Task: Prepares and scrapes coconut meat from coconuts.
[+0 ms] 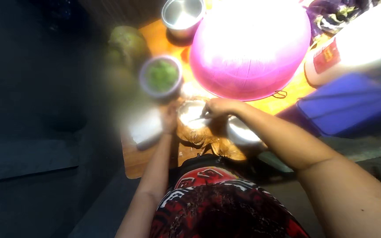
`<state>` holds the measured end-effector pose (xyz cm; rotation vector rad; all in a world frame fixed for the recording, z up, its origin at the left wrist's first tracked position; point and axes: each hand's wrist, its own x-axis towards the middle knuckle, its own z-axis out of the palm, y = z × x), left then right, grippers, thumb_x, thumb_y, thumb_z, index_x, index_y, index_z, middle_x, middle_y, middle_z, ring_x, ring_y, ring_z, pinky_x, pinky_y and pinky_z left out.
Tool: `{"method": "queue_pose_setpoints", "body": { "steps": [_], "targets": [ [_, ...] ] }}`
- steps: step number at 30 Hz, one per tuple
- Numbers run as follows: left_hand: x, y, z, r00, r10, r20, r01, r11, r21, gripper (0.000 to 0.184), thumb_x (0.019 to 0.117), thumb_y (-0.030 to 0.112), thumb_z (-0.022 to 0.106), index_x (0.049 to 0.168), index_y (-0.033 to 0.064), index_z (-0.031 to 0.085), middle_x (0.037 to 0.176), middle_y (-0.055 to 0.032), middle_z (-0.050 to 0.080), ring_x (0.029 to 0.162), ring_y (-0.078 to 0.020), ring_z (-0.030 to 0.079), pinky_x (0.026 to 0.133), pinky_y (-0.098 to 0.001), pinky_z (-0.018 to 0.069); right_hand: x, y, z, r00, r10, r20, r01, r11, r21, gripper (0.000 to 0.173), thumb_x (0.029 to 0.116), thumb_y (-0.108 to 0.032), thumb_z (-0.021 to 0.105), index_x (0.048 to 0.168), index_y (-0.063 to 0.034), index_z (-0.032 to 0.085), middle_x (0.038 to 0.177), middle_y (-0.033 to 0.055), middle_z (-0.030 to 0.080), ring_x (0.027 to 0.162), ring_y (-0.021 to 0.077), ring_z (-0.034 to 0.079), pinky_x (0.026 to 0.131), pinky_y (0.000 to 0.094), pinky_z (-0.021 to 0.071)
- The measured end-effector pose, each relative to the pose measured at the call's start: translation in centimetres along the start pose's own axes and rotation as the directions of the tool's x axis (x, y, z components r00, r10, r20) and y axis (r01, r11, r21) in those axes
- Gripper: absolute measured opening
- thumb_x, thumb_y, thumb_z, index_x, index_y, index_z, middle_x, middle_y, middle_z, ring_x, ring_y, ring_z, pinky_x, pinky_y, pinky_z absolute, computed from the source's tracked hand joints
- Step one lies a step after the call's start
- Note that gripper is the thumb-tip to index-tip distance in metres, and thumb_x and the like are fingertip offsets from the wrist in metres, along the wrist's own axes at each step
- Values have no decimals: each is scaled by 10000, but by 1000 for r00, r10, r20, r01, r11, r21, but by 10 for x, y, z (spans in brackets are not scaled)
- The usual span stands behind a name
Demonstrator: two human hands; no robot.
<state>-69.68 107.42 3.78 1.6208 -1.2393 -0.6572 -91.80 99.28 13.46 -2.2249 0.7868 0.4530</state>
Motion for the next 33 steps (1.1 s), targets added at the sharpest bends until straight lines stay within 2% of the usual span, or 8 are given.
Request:
{"method": "queue_pose_setpoints", "body": {
  "steps": [4, 9, 12, 15, 20, 24, 30, 33],
  "targets": [
    [0, -2, -1, 1000, -14, 5, 14, 1000, -27, 361, 1098, 205, 476, 1337, -13, 636, 1268, -163, 688, 1133, -138, 668, 1029, -312, 503, 11, -1, 25, 996, -64, -70, 67, 997, 43, 224, 1032, -141, 597, 1177, -74, 754, 1008, 188, 723, 980, 371, 678, 893, 607, 511],
    [0, -4, 0, 1000, 10, 4, -10, 999, -40, 354, 1097, 200, 473, 1323, -10, 645, 1247, -148, 699, 1094, -115, 677, 998, -295, 516, -4, -15, -5, 987, 80, 136, -62, 989, -131, 210, 1012, -169, 639, 1170, -90, 751, 1122, 197, 709, 1104, 403, 654, 909, 650, 493],
    [1, -1, 0, 1000, 6, 3, -5, 999, -45, 356, 1096, 204, 475, 1323, -10, 646, 1235, -150, 704, 1093, -117, 681, 1000, -300, 518, 1, -17, -9, 1000, 11, 16, -10, 999, -51, 245, 1057, -169, 573, 1198, -58, 741, 1103, 204, 717, 1086, 386, 666, 947, 610, 494],
    [1, -2, -1, 1000, -4, 7, 5, 1000, -31, 354, 1093, 200, 485, 1330, -12, 641, 1216, -164, 707, 1074, -133, 684, 990, -310, 518, 15, 4, 28, 988, -90, -125, 94, 995, 22, 208, 1030, -136, 593, 1123, -57, 762, 986, 197, 730, 974, 396, 695, 871, 637, 523],
    [1, -3, -2, 1000, -9, 21, 9, 1000, -13, 361, 1095, 203, 473, 1340, -6, 635, 1246, -161, 698, 1093, -150, 680, 995, -334, 520, -5, -6, 5, 993, 62, 99, -55, 996, -77, 241, 1040, -190, 611, 1215, -88, 740, 1131, 200, 715, 1103, 405, 661, 927, 643, 496],
    [2, -4, 1, 1000, -12, 5, 12, 1000, -15, 357, 1090, 209, 493, 1337, -3, 642, 1237, -163, 703, 1100, -146, 684, 1006, -325, 518, 12, -11, 7, 999, 13, -45, -15, 999, -39, 217, 1033, -159, 594, 1150, -85, 760, 1076, 194, 727, 1066, 399, 677, 907, 641, 510],
    [1, -7, -1, 1000, 22, 2, -22, 999, -44, 356, 1092, 191, 481, 1325, -27, 639, 1252, -166, 695, 1109, -131, 676, 1011, -298, 511, -8, -10, -9, 980, 133, 148, -108, 980, -169, 185, 998, -198, 676, 1119, -83, 755, 1107, 186, 710, 1093, 390, 660, 901, 641, 501],
    [2, -1, 1, 1000, -7, 9, 7, 1000, -30, 358, 1093, 208, 485, 1327, -11, 644, 1245, -157, 700, 1106, -129, 678, 1011, -308, 512, -5, -14, -21, 992, 113, 54, -104, 984, -141, 209, 1031, -178, 611, 1150, -78, 751, 1083, 197, 716, 1074, 401, 666, 901, 637, 501]
  ]
}}
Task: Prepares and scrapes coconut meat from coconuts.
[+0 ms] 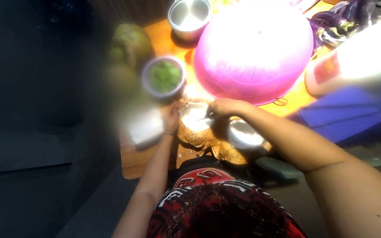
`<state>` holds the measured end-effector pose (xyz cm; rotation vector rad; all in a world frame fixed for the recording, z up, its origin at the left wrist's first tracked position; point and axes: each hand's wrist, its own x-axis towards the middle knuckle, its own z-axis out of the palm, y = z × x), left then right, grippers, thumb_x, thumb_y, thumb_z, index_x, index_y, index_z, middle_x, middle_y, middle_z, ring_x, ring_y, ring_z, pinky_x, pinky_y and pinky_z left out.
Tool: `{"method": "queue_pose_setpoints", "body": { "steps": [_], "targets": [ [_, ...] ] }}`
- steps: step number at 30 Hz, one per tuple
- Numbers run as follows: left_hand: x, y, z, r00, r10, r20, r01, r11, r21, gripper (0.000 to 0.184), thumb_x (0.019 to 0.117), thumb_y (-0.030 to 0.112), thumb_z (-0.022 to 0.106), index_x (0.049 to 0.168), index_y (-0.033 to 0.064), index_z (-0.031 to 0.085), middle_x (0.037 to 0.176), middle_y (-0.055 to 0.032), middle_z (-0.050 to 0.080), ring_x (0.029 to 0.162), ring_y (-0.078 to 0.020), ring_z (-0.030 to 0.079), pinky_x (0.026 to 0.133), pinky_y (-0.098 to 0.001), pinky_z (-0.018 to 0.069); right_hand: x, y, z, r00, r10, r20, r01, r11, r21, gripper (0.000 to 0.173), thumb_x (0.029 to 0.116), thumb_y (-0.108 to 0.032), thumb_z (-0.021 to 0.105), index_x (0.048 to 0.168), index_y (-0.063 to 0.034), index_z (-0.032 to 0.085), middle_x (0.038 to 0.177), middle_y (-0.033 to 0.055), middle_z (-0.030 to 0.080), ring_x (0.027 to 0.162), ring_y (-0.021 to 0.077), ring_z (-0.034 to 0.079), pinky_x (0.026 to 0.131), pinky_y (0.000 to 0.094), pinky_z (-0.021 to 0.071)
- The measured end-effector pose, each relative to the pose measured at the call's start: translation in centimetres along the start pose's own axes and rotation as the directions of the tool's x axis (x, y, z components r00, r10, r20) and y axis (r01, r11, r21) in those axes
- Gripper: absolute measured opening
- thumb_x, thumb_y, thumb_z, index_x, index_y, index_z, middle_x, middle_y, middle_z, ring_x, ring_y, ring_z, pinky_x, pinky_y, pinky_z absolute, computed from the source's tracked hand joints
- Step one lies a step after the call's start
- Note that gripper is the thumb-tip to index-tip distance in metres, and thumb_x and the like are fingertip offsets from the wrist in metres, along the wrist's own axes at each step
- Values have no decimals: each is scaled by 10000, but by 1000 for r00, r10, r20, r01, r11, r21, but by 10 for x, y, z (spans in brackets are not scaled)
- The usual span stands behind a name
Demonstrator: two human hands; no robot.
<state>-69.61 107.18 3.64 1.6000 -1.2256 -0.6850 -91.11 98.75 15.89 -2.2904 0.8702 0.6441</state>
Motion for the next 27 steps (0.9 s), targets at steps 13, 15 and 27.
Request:
{"method": "queue_pose_setpoints", "body": {
  "steps": [13, 15, 27],
  "targets": [
    [11, 6, 3, 997, -58, 54, 54, 996, 77, 395, 1103, 273, 465, 1359, 25, 634, 1275, -162, 691, 1172, -215, 665, 1058, -414, 487, -19, 13, 14, 989, 47, -138, -36, 996, 81, 184, 1016, -172, 642, 1128, -123, 778, 1014, 179, 737, 1009, 400, 690, 879, 655, 516],
    [17, 8, 5, 991, -110, 73, 103, 990, 91, 403, 1104, 297, 458, 1378, 54, 628, 1282, -158, 690, 1184, -241, 661, 1060, -462, 482, -28, 17, 24, 971, 69, -230, -38, 990, 136, 220, 1045, -208, 602, 1167, -134, 770, 988, 172, 741, 985, 387, 696, 878, 636, 520],
    [23, 23, 6, 963, -242, 115, 228, 965, 127, 410, 1098, 380, 464, 1395, 154, 631, 1227, -153, 710, 1151, -302, 672, 1015, -552, 485, -3, -18, 16, 950, 286, -126, -292, 956, -32, 173, 985, -142, 651, 1103, -57, 745, 1140, 229, 708, 1131, 443, 656, 908, 672, 506]
  ]
}}
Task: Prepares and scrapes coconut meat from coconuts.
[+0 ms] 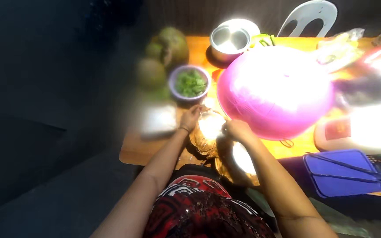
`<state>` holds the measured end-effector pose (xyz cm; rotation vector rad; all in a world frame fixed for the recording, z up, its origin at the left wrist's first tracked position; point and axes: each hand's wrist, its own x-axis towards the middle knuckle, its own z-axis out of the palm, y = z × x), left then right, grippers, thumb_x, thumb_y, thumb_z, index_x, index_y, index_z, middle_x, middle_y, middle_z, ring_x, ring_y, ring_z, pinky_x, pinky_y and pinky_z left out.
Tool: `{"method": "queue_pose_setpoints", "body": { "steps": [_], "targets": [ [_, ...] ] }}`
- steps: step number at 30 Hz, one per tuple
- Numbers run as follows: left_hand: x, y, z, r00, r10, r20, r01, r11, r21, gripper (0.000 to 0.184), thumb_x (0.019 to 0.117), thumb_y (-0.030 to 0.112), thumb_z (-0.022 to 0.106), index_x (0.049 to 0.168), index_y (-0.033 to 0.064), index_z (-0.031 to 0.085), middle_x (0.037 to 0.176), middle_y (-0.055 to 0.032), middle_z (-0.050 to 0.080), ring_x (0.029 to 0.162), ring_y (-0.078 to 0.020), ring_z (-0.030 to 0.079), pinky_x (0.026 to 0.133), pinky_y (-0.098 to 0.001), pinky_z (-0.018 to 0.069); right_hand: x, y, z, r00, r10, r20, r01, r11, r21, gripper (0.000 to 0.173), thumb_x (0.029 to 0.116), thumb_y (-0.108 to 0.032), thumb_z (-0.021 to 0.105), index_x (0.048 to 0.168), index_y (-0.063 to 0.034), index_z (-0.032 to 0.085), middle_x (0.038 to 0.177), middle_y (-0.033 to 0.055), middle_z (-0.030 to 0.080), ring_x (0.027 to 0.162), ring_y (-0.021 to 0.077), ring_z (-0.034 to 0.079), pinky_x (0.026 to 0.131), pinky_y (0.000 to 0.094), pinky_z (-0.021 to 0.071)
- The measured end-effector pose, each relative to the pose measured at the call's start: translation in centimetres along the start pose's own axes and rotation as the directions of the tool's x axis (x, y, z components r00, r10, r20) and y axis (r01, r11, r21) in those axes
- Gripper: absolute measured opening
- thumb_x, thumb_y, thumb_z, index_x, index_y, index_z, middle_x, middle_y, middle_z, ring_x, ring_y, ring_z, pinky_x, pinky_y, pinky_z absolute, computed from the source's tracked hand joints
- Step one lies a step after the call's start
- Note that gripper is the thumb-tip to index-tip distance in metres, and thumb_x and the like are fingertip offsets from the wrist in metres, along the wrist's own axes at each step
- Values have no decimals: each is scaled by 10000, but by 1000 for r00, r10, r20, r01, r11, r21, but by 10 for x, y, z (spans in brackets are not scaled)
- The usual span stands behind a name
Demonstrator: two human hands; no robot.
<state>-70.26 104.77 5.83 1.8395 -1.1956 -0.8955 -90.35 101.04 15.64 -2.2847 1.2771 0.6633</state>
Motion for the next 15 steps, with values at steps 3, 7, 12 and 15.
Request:
{"method": "queue_pose_setpoints", "body": {
  "steps": [3, 7, 12, 15],
  "targets": [
    [-3, -4, -1, 1000, 9, 3, -9, 1000, -13, 421, 1098, 386, 461, 1408, 152, 622, 1239, -168, 705, 1163, -319, 670, 1026, -565, 480, -9, 5, -22, 999, -2, -47, -1, 999, -51, 171, 998, -176, 646, 1074, -76, 762, 1082, 222, 724, 1082, 442, 676, 866, 676, 515],
    [-5, -4, -3, 1000, 14, 11, -14, 1000, -22, 428, 1096, 391, 460, 1412, 150, 618, 1242, -156, 707, 1159, -313, 673, 1025, -561, 484, -20, -18, -35, 993, 105, 61, -89, 971, -220, 191, 1005, -156, 629, 1081, -1, 710, 1143, 244, 698, 1121, 446, 661, 870, 655, 516],
    [-6, -5, -4, 999, 36, 17, -35, 999, -34, 436, 1097, 391, 457, 1425, 146, 609, 1247, -163, 705, 1156, -321, 676, 1020, -566, 487, -3, -27, -23, 998, 55, 0, -54, 976, -210, 151, 990, -89, 618, 1067, -3, 716, 1135, 245, 702, 1113, 447, 665, 871, 658, 518],
    [-7, -6, -4, 999, 30, 21, -29, 999, -41, 426, 1098, 378, 461, 1420, 145, 614, 1248, -164, 704, 1159, -318, 674, 1024, -556, 486, -10, -30, -26, 994, 38, -104, -51, 990, -131, 186, 1018, -134, 589, 1041, -16, 730, 1078, 250, 716, 1076, 454, 680, 847, 657, 515]
  ]
}}
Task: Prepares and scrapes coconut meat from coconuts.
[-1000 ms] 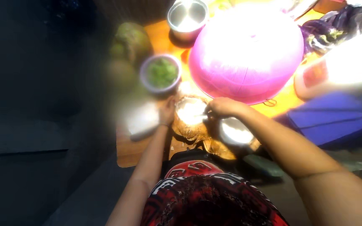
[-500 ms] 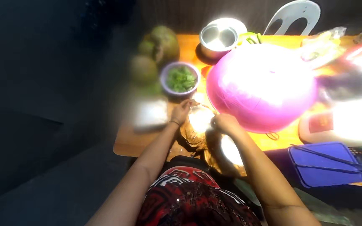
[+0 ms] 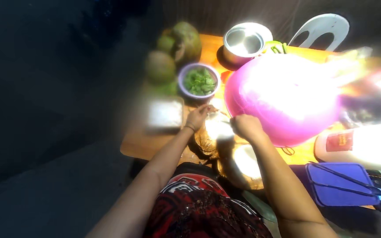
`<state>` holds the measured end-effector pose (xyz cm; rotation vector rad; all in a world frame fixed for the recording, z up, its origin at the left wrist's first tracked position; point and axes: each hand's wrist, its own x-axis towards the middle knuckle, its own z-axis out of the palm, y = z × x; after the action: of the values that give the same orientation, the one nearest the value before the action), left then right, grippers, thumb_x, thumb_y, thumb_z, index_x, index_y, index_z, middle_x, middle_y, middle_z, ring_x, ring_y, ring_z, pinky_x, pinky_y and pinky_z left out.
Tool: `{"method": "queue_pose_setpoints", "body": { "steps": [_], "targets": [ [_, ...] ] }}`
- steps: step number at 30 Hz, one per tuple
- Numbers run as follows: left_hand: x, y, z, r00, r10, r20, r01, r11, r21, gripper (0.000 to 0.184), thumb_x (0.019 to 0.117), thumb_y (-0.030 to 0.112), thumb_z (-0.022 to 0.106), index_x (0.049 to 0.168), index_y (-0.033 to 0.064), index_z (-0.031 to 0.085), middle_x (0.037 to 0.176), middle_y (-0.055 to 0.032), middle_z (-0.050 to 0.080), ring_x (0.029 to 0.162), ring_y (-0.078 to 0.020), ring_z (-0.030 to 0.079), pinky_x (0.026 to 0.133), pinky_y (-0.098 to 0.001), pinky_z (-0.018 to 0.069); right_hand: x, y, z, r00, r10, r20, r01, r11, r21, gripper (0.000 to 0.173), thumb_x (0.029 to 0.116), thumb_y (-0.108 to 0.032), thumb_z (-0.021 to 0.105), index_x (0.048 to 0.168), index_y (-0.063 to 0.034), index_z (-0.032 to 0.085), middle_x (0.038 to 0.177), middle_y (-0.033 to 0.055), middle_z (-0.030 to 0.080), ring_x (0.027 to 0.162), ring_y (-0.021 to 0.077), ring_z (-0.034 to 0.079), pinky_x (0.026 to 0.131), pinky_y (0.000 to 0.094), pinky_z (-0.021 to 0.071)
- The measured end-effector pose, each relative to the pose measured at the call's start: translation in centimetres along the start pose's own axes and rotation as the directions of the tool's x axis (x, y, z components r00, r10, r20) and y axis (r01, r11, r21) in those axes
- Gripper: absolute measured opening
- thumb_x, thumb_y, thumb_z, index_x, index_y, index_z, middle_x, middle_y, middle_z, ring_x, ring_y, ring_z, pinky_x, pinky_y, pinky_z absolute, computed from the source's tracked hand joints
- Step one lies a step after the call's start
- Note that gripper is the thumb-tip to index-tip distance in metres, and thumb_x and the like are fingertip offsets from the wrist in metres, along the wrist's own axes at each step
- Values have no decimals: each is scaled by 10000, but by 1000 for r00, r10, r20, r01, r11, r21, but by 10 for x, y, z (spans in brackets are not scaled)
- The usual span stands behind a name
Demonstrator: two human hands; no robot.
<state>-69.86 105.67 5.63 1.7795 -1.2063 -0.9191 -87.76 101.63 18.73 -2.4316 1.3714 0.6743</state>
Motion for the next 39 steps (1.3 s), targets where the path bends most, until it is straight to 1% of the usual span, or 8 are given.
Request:
{"method": "queue_pose_setpoints", "body": {
  "steps": [6, 17, 21, 25, 29, 33, 37, 39],
  "targets": [
    [-3, 7, -2, 1000, -12, 12, 11, 1000, 14, 436, 1106, 372, 440, 1445, 143, 591, 1268, -172, 694, 1178, -331, 664, 1034, -566, 478, -2, -8, 28, 997, -36, 69, 35, 999, 11, 196, 1010, -119, 584, 1121, -65, 738, 1131, 218, 717, 1106, 432, 674, 880, 640, 524],
    [-51, 2, -12, 969, -146, -197, 145, 989, -22, 414, 1115, 293, 427, 1430, 61, 565, 1251, -211, 682, 1139, -359, 670, 1001, -565, 496, -64, 12, 78, 856, 53, -513, 202, 880, 429, 276, 1001, -50, 627, 1260, -26, 719, 1057, 230, 711, 907, 416, 707, 787, 610, 565],
    [-55, 4, -19, 972, -190, -141, 198, 979, 45, 456, 1116, 344, 410, 1461, 72, 532, 1300, -211, 657, 1182, -367, 648, 1022, -579, 478, -46, 4, 114, 978, 50, -205, 52, 884, 465, 296, 1053, -200, 577, 1308, -112, 701, 1142, 185, 714, 1055, 375, 695, 915, 589, 545],
    [-59, 5, -24, 980, -174, -99, 181, 982, 56, 472, 1114, 362, 415, 1464, 62, 517, 1313, -219, 645, 1182, -377, 640, 1016, -585, 473, -52, -2, 135, 853, 60, -518, 213, 867, 450, 280, 1021, -128, 616, 1262, -26, 719, 1000, 211, 721, 856, 386, 721, 740, 565, 588],
    [-68, 0, -23, 984, -161, -70, 160, 987, -12, 486, 1124, 340, 382, 1514, 57, 449, 1389, -232, 592, 1259, -361, 598, 1077, -555, 444, -48, -6, 132, 984, 21, -179, 56, 906, 418, 338, 1057, -175, 561, 1379, -144, 657, 1166, 194, 690, 1034, 386, 693, 872, 572, 555],
    [-83, -10, -22, 980, -157, -119, 145, 984, -104, 509, 1113, 305, 392, 1540, 29, 381, 1442, -239, 535, 1272, -333, 579, 1068, -510, 460, -56, -9, 147, 781, 30, -624, 293, 864, 409, 314, 981, -89, 642, 1281, -32, 715, 974, 208, 716, 789, 387, 716, 663, 562, 585],
    [-105, -15, -16, 976, -101, -194, 80, 991, -111, 531, 1107, 297, 417, 1560, 31, 337, 1511, -233, 472, 1334, -330, 537, 1097, -491, 449, -53, -11, 140, 974, 35, -226, 66, 903, 426, 350, 1048, -172, 563, 1387, -144, 646, 1177, 193, 691, 1024, 393, 694, 857, 590, 554],
    [-116, -15, -12, 968, -74, -241, 47, 992, -115, 564, 1099, 330, 446, 1570, 49, 311, 1541, -220, 440, 1349, -327, 527, 1091, -503, 460, -55, -11, 142, 937, 45, -347, 130, 875, 466, 343, 1044, -155, 574, 1371, -107, 665, 1141, 206, 700, 974, 398, 704, 822, 590, 565]
  ]
}}
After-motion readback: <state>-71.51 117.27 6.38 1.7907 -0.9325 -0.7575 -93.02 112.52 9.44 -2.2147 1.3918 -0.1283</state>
